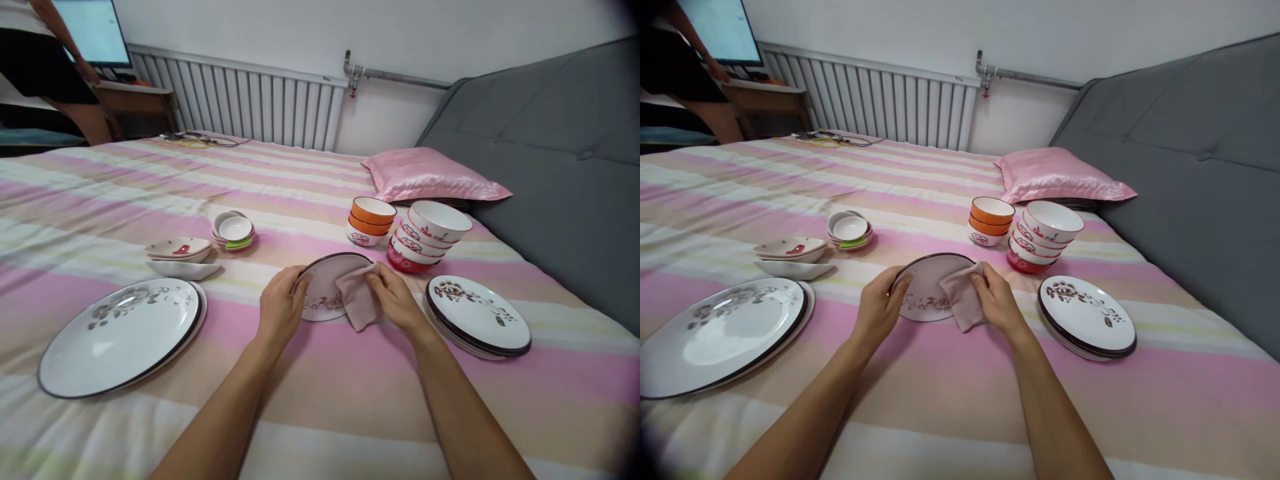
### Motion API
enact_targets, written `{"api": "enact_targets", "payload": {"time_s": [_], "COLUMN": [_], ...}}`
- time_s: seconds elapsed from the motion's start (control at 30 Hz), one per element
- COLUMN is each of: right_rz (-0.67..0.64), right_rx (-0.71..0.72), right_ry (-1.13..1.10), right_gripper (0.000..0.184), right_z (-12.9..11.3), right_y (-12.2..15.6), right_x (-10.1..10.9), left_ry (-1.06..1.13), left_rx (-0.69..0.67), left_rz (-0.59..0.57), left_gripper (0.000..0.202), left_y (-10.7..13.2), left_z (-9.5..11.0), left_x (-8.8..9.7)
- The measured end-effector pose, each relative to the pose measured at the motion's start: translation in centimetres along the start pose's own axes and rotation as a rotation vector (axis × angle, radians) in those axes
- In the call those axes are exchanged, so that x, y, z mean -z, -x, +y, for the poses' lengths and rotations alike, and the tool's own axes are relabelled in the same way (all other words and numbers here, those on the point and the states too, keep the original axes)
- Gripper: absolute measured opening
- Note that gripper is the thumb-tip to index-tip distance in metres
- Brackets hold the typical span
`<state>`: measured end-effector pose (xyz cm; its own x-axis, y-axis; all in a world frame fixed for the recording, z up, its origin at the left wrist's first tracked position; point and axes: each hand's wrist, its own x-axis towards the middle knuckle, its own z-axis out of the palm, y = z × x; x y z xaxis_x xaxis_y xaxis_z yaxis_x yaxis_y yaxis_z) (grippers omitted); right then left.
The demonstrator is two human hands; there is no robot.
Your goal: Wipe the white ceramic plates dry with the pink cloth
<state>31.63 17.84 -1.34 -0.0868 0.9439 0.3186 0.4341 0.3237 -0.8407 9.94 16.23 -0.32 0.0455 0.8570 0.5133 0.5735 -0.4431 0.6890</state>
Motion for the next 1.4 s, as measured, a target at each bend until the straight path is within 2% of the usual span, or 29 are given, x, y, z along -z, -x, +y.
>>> {"api": "enact_targets", "payload": {"time_s": [0.13,0.37,0.67,0.8,0.93,1.1,1.17,1.23,1.33,1.4], "right_rz": [0.033,0.061,-0.004,-0.044,-0.04,-0.017,-0.007,-0.003,-0.014,-0.022], "right_rx": [0.106,0.252,0.519,0.557,0.568,0.561,0.54,0.502,0.443,0.418], "right_ry": [0.034,0.172,0.431,0.582,0.658,0.619,0.572,0.516,0.453,0.429], "right_gripper": [0.021,0.026,0.026,0.024,0.024,0.025,0.024,0.023,0.022,0.021], "right_z": [-1.1,-3.5,-6.3,-7.7,-8.4,-7.7,-7.3,-6.9,-6.7,-6.7], "right_y": [0.1,0.9,1.7,2.4,2.9,2.7,2.5,2.3,2.2,2.2], "right_x": [0.2,0.6,0.5,0.0,-0.3,0.1,0.4,0.7,1.1,1.3], "left_ry": [-0.003,-0.068,-0.216,-0.296,-0.282,-0.101,-0.059,-0.077,-0.129,-0.148], "left_rx": [-0.036,-0.177,-0.314,-0.395,-0.43,-0.333,-0.246,-0.165,-0.064,-0.025], "left_rz": [-0.009,-0.032,-0.088,-0.09,-0.119,-0.14,-0.163,-0.241,-0.409,-0.476], "left_gripper": [0.02,0.018,0.022,0.021,0.024,0.01,0.016,0.021,0.014,0.016], "left_y": [0.0,0.2,0.6,0.7,0.8,0.9,0.9,0.9,1.0,1.0], "left_z": [0.0,0.2,0.9,1.6,2.0,1.6,1.2,0.8,0.4,0.3], "left_x": [0.0,0.2,0.0,0.1,0.2,0.0,-0.2,-0.3,-0.5,-0.5]}}
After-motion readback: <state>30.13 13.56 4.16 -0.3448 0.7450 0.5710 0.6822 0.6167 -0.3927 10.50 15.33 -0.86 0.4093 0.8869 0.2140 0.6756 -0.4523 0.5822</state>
